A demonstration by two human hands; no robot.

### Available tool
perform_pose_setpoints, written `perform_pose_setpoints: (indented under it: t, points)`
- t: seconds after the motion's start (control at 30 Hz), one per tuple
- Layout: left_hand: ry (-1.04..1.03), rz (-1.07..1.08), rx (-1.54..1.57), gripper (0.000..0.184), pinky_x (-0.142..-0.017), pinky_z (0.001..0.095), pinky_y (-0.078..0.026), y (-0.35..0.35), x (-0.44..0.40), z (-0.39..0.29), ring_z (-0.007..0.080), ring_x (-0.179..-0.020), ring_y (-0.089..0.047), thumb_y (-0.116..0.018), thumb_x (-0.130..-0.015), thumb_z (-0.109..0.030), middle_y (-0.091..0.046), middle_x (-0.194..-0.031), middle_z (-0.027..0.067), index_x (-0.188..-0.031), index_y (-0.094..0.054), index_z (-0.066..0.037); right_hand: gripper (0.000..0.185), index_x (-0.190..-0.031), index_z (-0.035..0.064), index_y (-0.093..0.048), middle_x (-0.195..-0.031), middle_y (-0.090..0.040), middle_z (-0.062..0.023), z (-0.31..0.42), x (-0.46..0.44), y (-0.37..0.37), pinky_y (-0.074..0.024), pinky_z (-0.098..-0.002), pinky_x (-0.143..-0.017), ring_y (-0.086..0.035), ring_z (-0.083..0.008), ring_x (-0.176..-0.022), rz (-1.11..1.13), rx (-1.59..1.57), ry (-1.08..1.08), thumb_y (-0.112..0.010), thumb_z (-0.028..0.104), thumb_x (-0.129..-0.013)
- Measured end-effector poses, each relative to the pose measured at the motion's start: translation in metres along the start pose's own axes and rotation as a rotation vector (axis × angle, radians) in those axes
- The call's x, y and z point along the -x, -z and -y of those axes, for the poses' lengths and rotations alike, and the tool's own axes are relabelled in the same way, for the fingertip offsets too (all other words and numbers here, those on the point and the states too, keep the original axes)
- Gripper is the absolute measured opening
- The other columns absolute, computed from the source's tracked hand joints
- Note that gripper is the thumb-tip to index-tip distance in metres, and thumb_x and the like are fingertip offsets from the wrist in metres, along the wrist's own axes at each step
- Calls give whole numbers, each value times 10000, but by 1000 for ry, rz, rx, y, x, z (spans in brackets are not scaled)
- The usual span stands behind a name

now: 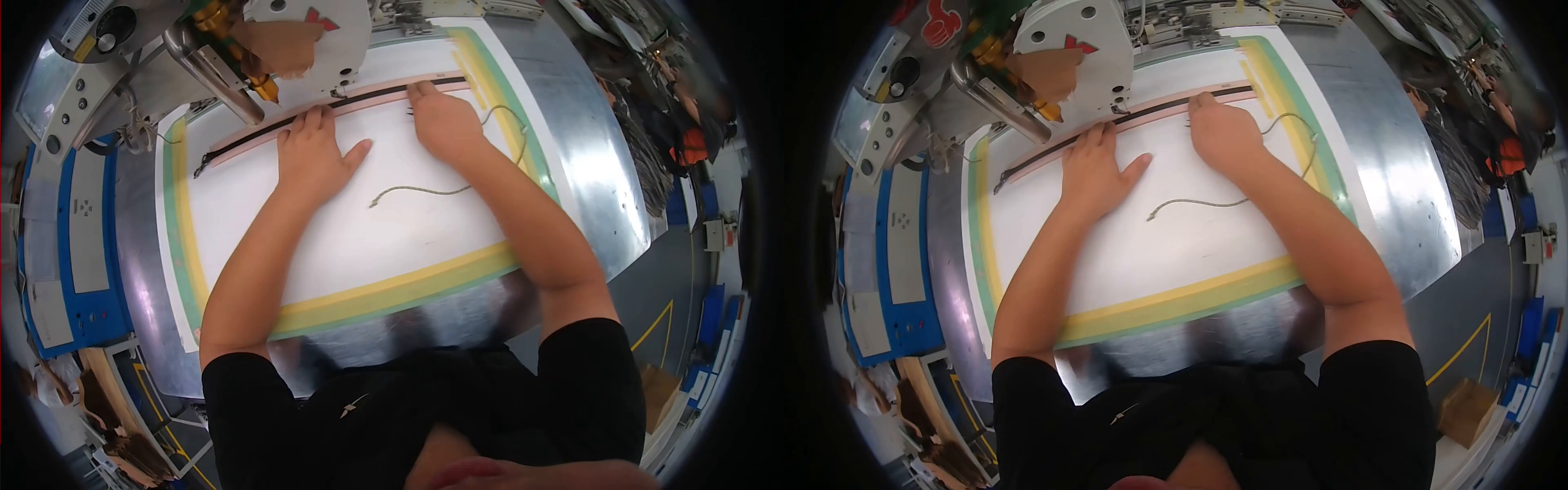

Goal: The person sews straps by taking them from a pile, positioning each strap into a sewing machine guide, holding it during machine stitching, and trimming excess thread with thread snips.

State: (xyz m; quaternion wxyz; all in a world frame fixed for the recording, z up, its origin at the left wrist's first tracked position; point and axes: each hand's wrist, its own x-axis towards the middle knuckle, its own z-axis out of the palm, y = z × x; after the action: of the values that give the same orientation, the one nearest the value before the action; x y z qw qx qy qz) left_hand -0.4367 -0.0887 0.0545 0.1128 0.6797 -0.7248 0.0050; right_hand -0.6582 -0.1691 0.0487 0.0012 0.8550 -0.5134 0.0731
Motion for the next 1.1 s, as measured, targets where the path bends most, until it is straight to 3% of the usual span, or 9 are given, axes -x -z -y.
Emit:
perform_pose_setpoints:
  t: [0.13, 0.23, 0.53, 0.63, 0.73, 1.1]
  points:
    - [11, 24, 0, 815, -1137, 560, -373, -1, -6, -8, 361, -1386, -501, -670, -931, -574, -543, -1491, 195, -1460, -533, 31, 422, -1362, -48, -597, -1266, -635, -162, 2, -3, 3, -619, -430, -772, -746, -324, -958, 17, -37, 9, -504, 84, -972]
    - [-20, -103, -23, 782, -1061, 490, -410, -8, -7, -14, 330, -1308, -550, -698, -904, -562, -601, -1394, 168, -1388, -593, 44, 425, -1364, -47, -596, -1247, -637, -167, 1, -2, 4, -619, -433, -763, -747, -326, -946, -1, -43, 37, -509, 85, -969]
    - [34, -37, -38, 755, -1105, 532, -403, -13, -12, -26, 341, -1367, -524, -680, -930, -556, -572, -1453, 165, -1424, -568, 3, 393, -1334, -13, -623, -1228, -658, -139, -4, 3, 3, -616, -444, -765, -745, -327, -949, -31, -111, 78, -501, 90, -975]
    - [40, -51, -59, 741, -1101, 510, -402, -13, -7, -18, 330, -1358, -527, -675, -932, -560, -575, -1449, 159, -1417, -583, -6, 391, -1340, 6, -623, -1261, -656, -132, -14, 1, 0, -615, -451, -779, -741, -333, -965, -27, -44, 30, -485, 81, -983]
    - [36, -83, -82, 761, -1075, 503, -407, -16, -2, -4, 324, -1338, -530, -671, -924, -577, -586, -1426, 152, -1399, -593, 12, 482, -1427, 35, -591, -1427, -613, -97, -27, 0, 6, -582, -456, -922, -700, -339, -1124, 62, -12, -58, -474, 33, -960]
    - [9, -125, -48, 744, -1054, 484, -411, -17, -2, -27, 334, -1296, -551, -674, -918, -565, -609, -1368, 162, -1358, -616, 32, 500, -1447, 24, -570, -1410, -618, -91, -23, 12, 8, -586, -447, -902, -698, -326, -1123, 32, -38, -16, -475, 27, -956]
